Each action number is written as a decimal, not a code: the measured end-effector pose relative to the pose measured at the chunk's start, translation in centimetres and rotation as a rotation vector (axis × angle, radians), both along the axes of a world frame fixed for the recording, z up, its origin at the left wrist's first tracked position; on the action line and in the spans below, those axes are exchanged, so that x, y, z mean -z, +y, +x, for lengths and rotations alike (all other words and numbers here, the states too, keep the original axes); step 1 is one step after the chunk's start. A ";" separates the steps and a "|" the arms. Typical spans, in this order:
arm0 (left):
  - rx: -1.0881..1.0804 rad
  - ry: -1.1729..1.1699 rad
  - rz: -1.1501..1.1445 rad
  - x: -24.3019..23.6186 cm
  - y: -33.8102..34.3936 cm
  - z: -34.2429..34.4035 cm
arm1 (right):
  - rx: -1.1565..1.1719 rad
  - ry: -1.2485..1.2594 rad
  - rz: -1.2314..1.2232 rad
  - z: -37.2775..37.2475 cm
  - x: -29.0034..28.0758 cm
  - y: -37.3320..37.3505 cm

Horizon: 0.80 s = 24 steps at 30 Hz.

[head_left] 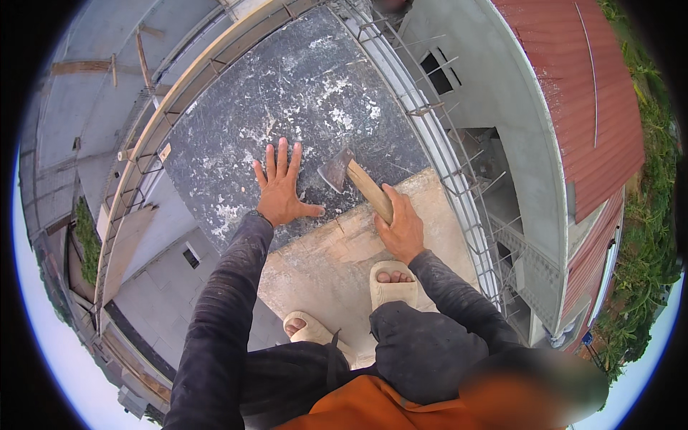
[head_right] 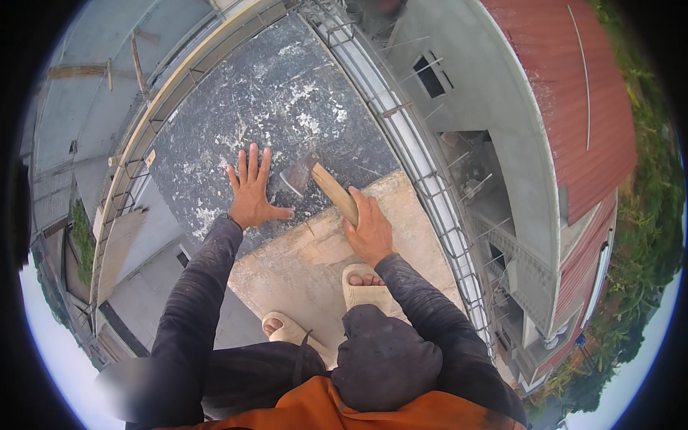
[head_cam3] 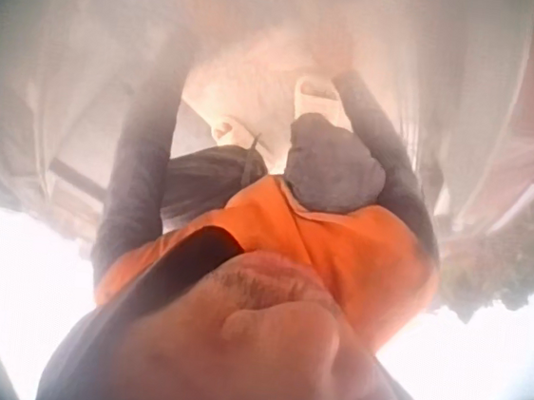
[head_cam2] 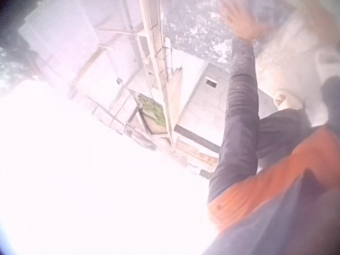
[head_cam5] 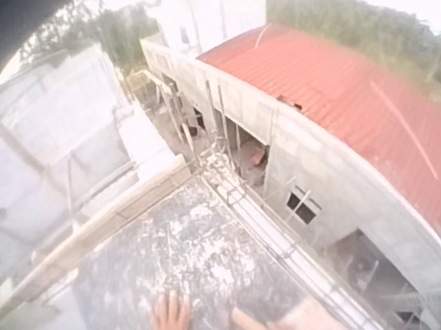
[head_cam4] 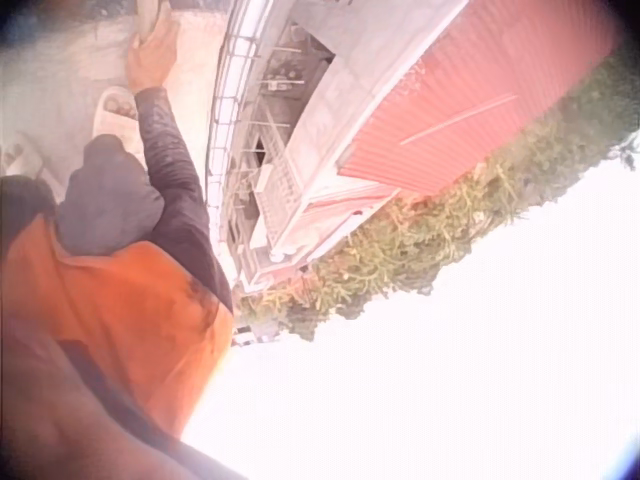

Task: The person places a dark textured panel over a wooden structure at a construction site and uses a hammer to nail a wooden strip along its edge to secure it.

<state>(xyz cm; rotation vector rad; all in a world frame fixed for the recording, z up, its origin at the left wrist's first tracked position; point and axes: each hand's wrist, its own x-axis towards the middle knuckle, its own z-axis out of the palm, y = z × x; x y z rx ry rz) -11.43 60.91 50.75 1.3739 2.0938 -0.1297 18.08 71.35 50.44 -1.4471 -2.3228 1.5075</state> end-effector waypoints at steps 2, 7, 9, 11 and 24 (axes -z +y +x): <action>0.001 0.000 0.017 0.1 0.0 0.0 | -0.010 0.014 0.047 1.0 0.8 -1.6; 0.022 -0.008 0.107 -0.4 -0.3 -0.6 | -0.021 0.050 0.096 1.1 1.1 -2.2; 0.066 0.019 0.175 0.5 -1.4 -1.5 | 0.002 0.041 0.077 0.4 1.0 -2.4; 0.057 0.089 0.194 0.2 -5.3 -3.0 | 0.010 0.004 0.051 -0.1 0.7 -2.8; -1.021 -0.268 0.167 -6.0 -36.3 -0.8 | -0.107 -0.091 0.159 -0.2 1.5 -3.0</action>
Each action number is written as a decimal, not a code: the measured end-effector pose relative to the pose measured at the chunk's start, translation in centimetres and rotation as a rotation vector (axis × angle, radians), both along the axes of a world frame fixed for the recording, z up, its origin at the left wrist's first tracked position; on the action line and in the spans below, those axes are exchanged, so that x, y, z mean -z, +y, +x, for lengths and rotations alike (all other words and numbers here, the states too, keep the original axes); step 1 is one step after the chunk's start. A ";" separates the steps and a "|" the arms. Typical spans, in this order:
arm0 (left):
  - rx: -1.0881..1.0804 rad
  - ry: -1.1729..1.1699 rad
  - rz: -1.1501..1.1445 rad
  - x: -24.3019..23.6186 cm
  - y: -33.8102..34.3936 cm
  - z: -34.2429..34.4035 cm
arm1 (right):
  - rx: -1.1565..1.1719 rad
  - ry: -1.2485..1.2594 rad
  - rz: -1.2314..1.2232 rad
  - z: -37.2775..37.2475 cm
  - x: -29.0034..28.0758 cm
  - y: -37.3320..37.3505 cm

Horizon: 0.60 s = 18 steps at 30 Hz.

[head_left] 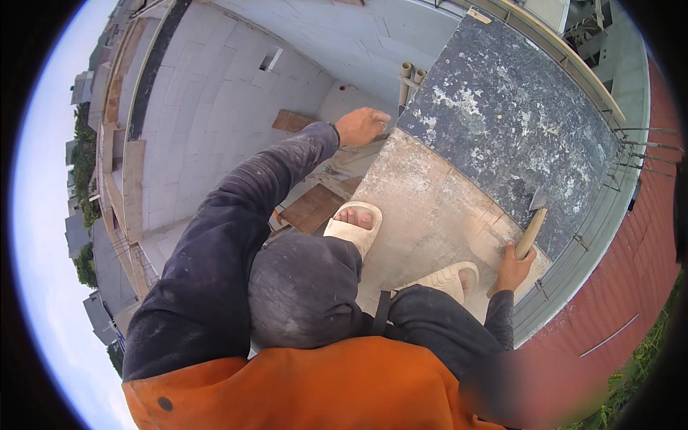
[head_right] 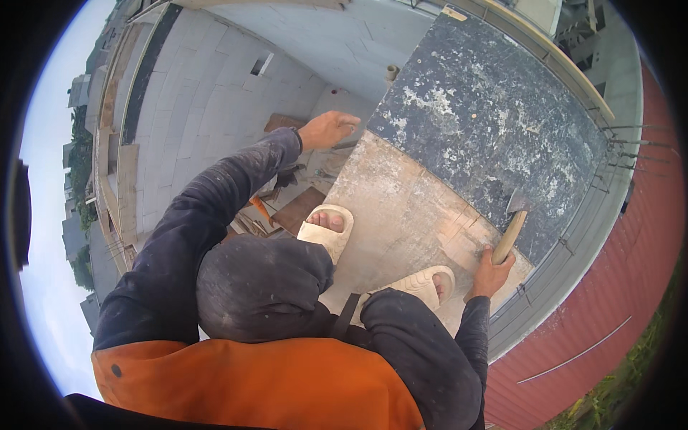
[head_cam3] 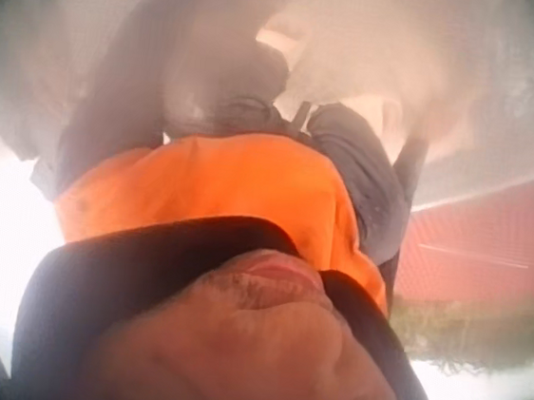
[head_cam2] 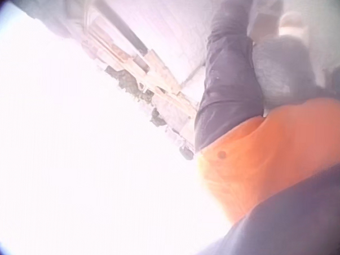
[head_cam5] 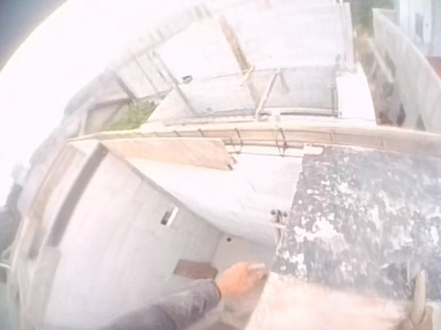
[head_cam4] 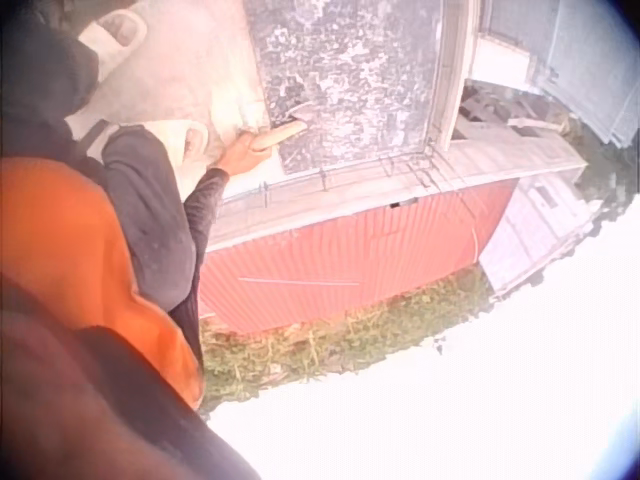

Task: The person places a dark textured panel over a wooden structure at a construction site and uses a hammer to nail a wooden strip along its edge to secure it.

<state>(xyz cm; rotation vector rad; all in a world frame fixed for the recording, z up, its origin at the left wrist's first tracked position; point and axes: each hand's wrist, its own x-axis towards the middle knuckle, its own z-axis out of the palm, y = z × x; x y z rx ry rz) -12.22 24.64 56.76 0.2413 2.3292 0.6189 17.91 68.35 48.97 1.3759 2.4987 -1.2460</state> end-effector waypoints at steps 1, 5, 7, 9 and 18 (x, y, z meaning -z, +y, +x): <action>-0.096 0.015 0.082 0.2 -0.3 1.9 | -0.011 -0.012 0.022 0.0 -0.1 0.1; -0.418 0.080 0.432 4.7 0.0 7.5 | -0.149 -0.107 0.025 -0.5 -2.6 0.8; -0.444 0.198 0.451 7.6 1.5 8.2 | -0.190 -0.118 0.086 0.6 -3.8 2.4; -0.515 0.226 0.447 7.8 2.1 8.7 | -0.313 0.003 0.209 3.1 -2.0 4.7; -0.650 0.322 0.487 10.6 3.0 11.8 | -0.256 -0.164 -0.185 -0.5 -8.5 2.1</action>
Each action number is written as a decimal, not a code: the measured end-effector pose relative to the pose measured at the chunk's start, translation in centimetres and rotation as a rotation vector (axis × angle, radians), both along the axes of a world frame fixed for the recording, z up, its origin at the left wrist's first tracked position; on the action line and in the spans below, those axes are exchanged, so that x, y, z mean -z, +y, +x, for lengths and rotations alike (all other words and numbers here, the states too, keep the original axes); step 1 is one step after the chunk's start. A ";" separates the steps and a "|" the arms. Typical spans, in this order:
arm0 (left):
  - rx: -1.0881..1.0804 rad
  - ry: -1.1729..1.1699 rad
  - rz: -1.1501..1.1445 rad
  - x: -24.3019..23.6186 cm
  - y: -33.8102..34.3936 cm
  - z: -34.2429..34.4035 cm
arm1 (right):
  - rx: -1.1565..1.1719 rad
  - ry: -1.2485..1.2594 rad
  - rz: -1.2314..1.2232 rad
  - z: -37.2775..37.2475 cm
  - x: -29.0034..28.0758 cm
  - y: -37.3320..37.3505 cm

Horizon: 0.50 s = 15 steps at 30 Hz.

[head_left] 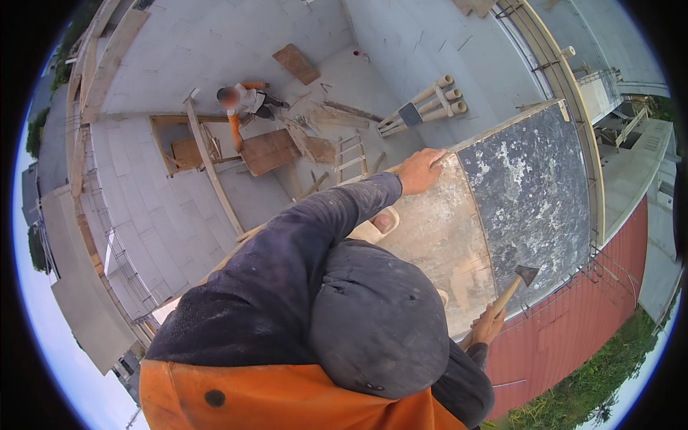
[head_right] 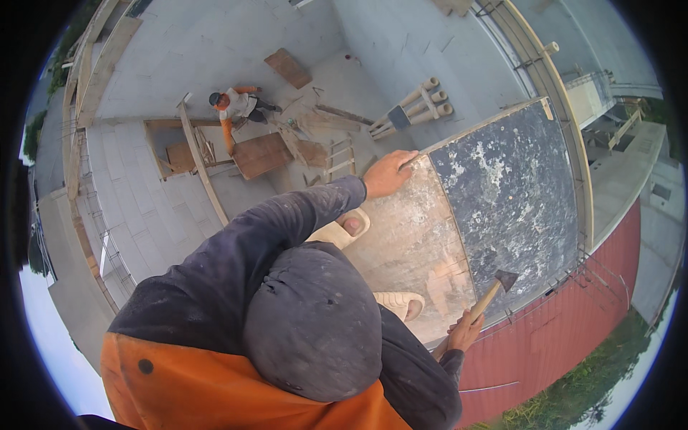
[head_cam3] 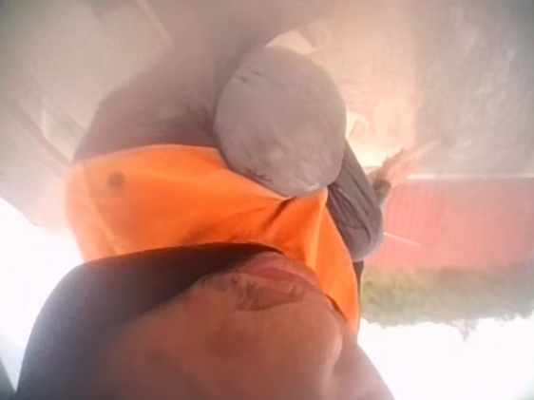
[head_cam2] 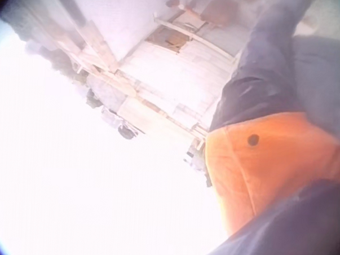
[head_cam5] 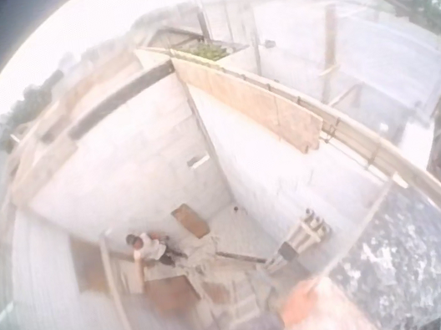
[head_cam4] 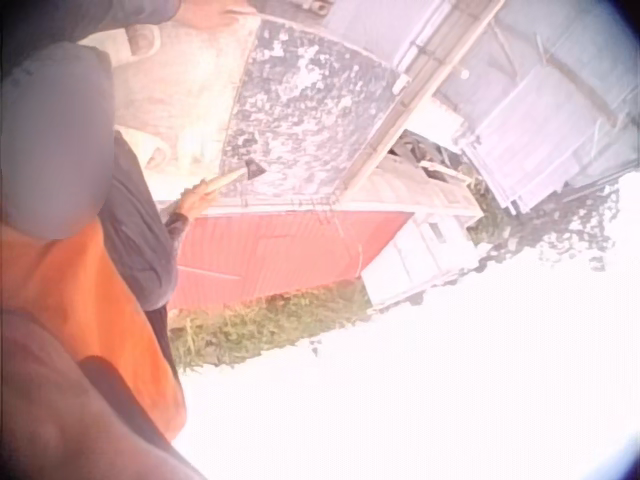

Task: The person places a dark textured panel over a wooden structure at a construction site and uses a hammer to nail a wooden strip along its edge to secure it.

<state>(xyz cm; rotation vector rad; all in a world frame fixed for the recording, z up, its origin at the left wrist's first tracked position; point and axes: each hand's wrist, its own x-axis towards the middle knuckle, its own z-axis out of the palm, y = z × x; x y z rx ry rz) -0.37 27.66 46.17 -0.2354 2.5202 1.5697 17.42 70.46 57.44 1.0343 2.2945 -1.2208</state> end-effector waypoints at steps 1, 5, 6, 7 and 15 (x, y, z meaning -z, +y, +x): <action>0.007 -0.017 -0.004 -0.9 0.3 -0.3 | -0.001 -0.018 -0.019 -0.9 -0.5 -0.5; -0.039 -0.061 0.027 -2.1 0.7 -1.4 | -0.014 -0.048 -0.021 -2.0 -1.1 -3.4; -0.062 -0.079 0.047 -1.5 0.3 -2.1 | -0.026 -0.067 -0.041 -2.3 -1.0 -3.7; -0.084 -0.098 0.067 -1.0 -0.2 -2.7 | -0.037 -0.086 -0.062 -3.0 -0.6 -4.2; 0.168 -0.341 -0.010 -3.8 0.7 -7.9 | 0.083 -0.159 -0.078 -2.8 -0.1 -3.7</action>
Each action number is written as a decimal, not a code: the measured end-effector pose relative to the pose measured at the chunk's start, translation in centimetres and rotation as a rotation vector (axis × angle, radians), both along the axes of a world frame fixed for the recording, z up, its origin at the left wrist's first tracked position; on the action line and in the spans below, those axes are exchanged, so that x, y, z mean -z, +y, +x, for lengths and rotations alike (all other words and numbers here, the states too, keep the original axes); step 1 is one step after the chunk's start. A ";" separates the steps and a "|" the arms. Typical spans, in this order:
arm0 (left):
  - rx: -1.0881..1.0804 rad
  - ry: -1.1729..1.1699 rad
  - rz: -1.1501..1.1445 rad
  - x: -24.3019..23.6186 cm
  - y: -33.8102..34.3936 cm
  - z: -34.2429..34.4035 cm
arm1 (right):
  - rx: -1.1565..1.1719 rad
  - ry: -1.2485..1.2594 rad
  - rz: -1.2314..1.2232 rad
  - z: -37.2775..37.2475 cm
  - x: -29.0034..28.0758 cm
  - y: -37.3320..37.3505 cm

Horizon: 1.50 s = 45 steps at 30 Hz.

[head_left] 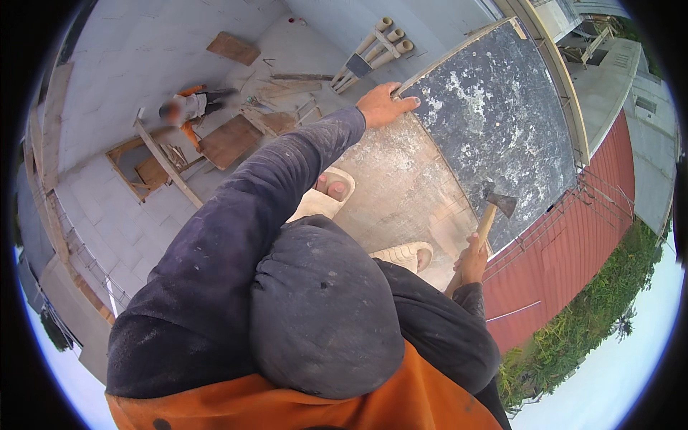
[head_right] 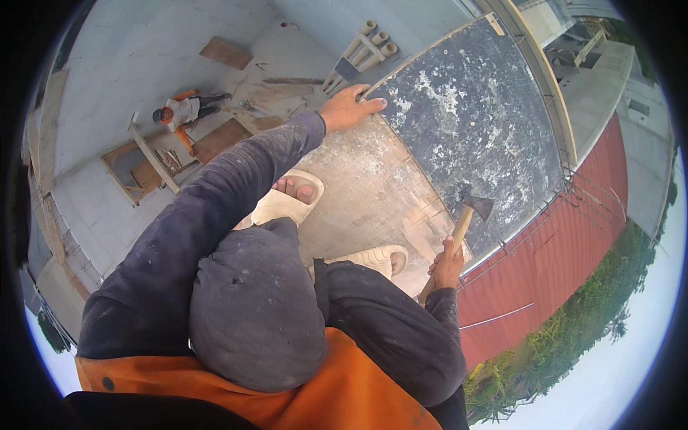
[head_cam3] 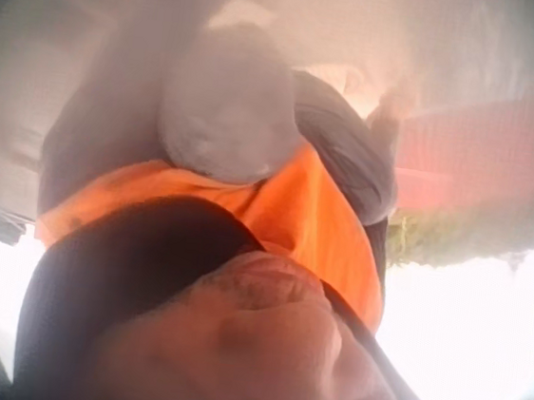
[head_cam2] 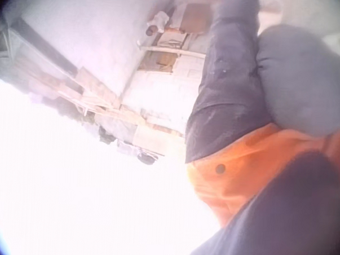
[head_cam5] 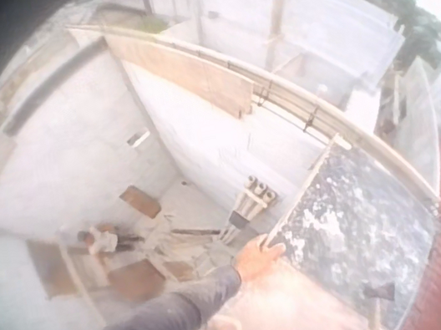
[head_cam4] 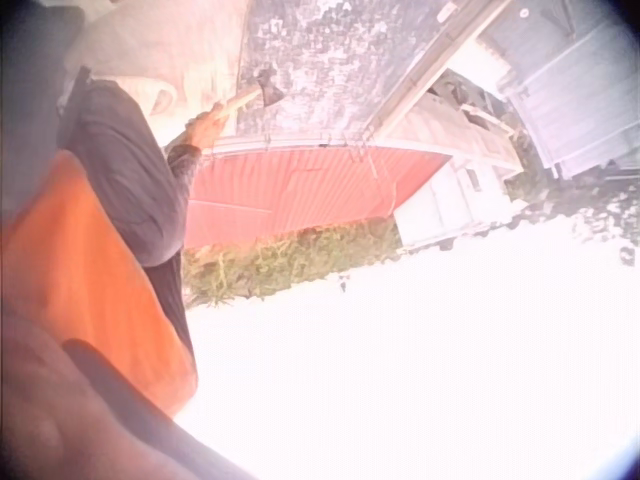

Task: The person places a dark textured panel over a wooden structure at a construction site and uses a hammer to nail a wooden strip along its edge to secure it.

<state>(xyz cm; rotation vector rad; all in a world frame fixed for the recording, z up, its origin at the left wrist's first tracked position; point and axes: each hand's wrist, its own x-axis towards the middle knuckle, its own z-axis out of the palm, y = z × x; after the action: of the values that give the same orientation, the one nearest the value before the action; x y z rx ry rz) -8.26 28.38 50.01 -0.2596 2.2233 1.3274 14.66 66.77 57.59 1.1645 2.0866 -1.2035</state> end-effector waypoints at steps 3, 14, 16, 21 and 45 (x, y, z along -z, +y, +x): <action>0.022 -0.017 -0.043 0.8 -0.2 0.3 | 0.009 0.021 0.017 0.9 -0.2 -1.1; 0.089 -0.086 -0.059 1.4 -1.0 0.2 | -0.448 0.139 0.399 1.1 0.0 -4.4; 0.094 -0.060 -0.050 1.9 -0.9 0.3 | -0.459 0.118 0.429 1.1 -0.4 -3.1; 0.161 -0.010 -0.077 1.3 0.2 -0.2 | -0.570 0.045 0.433 3.5 0.9 -0.9; 0.066 -0.102 -0.025 -4.2 -0.2 1.3 | -0.951 0.659 1.005 -24.1 10.8 -9.1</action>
<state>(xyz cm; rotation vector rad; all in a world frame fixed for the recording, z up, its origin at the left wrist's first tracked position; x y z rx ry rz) -6.97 28.17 54.23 -0.2546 2.1461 1.2256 -9.48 57.72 46.79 -0.1536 3.2660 0.0090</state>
